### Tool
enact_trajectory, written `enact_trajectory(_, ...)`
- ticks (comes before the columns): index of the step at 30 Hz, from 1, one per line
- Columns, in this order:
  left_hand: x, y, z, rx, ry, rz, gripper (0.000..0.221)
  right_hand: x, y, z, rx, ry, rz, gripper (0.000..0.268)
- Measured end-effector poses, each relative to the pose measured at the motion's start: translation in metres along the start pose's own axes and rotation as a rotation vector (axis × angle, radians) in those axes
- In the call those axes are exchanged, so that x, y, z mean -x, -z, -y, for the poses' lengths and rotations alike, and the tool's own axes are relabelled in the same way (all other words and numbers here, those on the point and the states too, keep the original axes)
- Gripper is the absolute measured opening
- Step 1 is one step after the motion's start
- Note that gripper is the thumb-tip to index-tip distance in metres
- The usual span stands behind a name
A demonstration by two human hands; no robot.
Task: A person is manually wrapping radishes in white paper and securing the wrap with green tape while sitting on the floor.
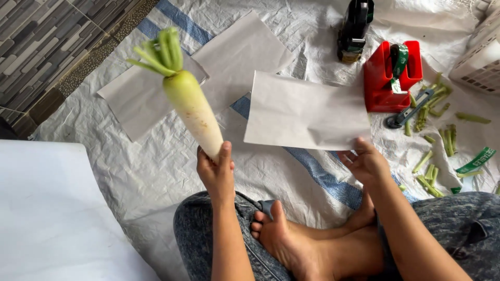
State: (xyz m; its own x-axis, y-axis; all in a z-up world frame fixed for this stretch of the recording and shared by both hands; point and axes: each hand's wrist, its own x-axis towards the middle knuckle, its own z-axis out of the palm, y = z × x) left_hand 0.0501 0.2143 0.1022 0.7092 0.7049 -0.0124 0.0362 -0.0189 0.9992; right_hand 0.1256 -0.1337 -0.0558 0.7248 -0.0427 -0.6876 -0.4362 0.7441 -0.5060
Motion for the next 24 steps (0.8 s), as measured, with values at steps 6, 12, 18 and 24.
enact_trajectory(6, 0.003, -0.018, 0.029, -0.269, -0.129, 0.202, 0.056, -0.014, 0.004, -0.022, 0.334, 0.017, 0.001, 0.012)
enact_trajectory(12, 0.008, -0.058, 0.063, -0.776, -0.340, 0.531, 0.061, -0.019, 0.012, -0.021, 0.443, 0.071, -0.103, 0.030)
enact_trajectory(18, 0.009, -0.070, 0.077, -0.964, -0.285, 0.791, 0.051, -0.017, 0.007, -0.022, 0.439, 0.052, -0.147, 0.031)
enact_trajectory(24, 0.011, -0.079, 0.092, -0.956, -0.254, 0.860, 0.052, 0.007, -0.010, -0.027, 0.433, 0.025, -0.129, 0.040)
